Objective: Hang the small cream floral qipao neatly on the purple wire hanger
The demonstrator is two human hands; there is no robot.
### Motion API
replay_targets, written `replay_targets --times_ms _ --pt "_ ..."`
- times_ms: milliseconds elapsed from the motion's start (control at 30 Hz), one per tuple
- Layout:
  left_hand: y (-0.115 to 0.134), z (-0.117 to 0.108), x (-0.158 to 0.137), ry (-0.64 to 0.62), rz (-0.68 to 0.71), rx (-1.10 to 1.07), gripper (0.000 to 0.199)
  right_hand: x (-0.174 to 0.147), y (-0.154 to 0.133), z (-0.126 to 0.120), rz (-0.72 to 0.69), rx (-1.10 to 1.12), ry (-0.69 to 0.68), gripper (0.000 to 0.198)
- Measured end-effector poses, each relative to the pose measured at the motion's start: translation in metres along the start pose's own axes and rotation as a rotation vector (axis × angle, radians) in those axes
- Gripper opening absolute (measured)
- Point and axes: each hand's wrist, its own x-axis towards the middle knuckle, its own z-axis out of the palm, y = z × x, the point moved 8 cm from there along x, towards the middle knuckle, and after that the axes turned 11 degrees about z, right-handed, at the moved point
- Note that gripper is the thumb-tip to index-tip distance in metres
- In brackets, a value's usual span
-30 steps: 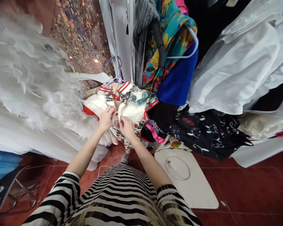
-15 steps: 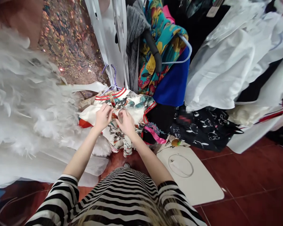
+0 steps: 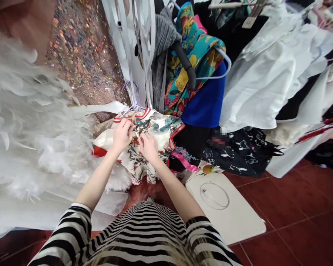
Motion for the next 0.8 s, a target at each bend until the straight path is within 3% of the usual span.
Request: replay_targets --times_ms 367,633,800 --pt "-0.016 -0.016 0.022 0.111 -0.046 -0.024 0.043 0.000 0.003 0.014 0.021 -0.009 -0.009 0.022" --pt "-0.020 -0.017 0.015 -0.013 0.011 -0.044 0.029 0.002 0.024 0.028 0.077 -0.043 -0.049 0.021" --pt "-0.022 -0.018 0.003 -0.008 0.031 -0.069 0.019 0.012 0.022 0.016 -0.015 -0.039 -0.053 0.016"
